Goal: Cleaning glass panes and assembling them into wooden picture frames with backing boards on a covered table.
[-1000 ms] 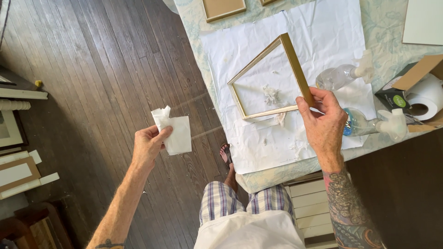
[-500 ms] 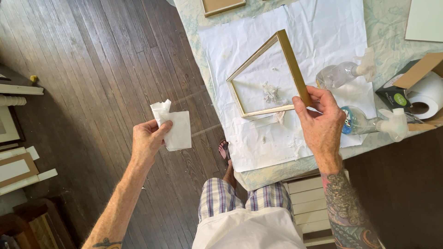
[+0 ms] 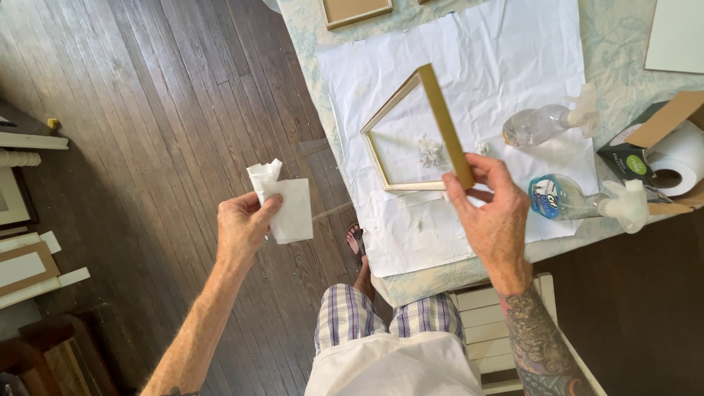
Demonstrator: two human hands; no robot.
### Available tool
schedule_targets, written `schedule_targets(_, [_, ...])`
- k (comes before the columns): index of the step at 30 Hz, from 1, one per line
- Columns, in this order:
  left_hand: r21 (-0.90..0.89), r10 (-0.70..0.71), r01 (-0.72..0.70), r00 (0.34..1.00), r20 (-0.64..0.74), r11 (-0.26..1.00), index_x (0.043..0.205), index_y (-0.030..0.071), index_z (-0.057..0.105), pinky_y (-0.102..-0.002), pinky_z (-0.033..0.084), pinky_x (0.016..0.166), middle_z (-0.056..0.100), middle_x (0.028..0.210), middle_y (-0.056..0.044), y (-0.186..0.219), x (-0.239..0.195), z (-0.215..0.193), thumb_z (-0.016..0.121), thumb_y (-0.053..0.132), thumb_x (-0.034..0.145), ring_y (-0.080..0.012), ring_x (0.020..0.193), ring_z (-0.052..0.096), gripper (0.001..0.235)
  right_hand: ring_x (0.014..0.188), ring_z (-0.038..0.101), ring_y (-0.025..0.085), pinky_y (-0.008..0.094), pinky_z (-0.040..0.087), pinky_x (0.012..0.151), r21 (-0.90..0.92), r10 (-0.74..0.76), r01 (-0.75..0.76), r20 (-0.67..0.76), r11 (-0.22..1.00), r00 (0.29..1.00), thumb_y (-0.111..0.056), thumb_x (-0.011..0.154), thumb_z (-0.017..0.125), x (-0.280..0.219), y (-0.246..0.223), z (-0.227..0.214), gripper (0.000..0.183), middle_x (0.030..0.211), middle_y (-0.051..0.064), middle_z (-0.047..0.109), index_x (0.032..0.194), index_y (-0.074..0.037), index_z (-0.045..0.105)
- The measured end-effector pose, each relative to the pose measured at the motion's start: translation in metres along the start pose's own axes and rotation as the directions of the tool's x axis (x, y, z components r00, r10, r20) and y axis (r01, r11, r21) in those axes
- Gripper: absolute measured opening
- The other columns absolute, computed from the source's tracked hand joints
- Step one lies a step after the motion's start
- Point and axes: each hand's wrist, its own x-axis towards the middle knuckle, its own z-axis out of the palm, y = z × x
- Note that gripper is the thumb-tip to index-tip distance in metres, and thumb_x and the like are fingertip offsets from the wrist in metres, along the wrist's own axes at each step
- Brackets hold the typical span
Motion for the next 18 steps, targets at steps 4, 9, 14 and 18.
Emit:
schedule_targets(4, [0.093,0.035,-0.035,0.999,0.002,0.995,0.117,-0.010,0.071,-0.047,0.061,0.074,0.076,0.095,-0.025,0.004,0.004,0.003,0.073,0.016,0.095,-0.0391,0.094,0.074,0.034,0.093,0.074,0.033,0.037,0.064,0.073,-0.009,-0.035,0.036,0.019,0.999,0.999,-0.016,0.090,0.084,-0.007,-0.012,0.013,0.042,0.098,0.019,0.073,0.126,-0.003,0.067])
schedule_targets(9, [0.100,0.036,-0.036,0.999,0.004,0.994,0.115,-0.008,0.072,-0.047,0.062,0.074,0.076,0.094,-0.023,0.002,0.011,0.003,0.073,0.018,0.094,-0.0371,0.093,0.074,0.034,0.091,0.073,0.033,0.036,0.063,0.072,-0.063,-0.128,0.130,0.031,0.989,0.991,-0.014,0.095,0.079,-0.006,-0.018,0.011,0.038,0.100,0.022,0.073,0.129,-0.002,0.068])
schedule_targets(14, [0.108,0.065,-0.066,0.998,0.015,0.992,0.116,-0.013,0.070,-0.054,0.060,0.075,0.075,0.096,-0.029,0.004,0.002,-0.011,0.073,0.016,0.094,-0.0454,0.095,0.073,0.036,0.090,0.072,0.036,0.036,0.063,0.069,-0.098,-0.179,0.176,-0.030,0.980,0.983,-0.010,0.096,0.079,-0.004,-0.001,0.011,0.037,0.102,0.025,0.072,0.130,0.002,0.069])
schedule_targets(18, [0.110,0.034,-0.033,0.999,-0.007,0.993,0.116,-0.012,0.071,-0.053,0.060,0.075,0.075,0.096,-0.030,0.006,-0.010,-0.012,0.072,0.017,0.095,-0.0446,0.094,0.073,0.036,0.084,0.072,0.035,0.034,0.063,0.065,-0.095,-0.215,0.210,-0.051,0.973,0.975,-0.008,0.094,0.079,-0.009,-0.002,0.019,0.036,0.094,0.022,0.071,0.128,0.002,0.071])
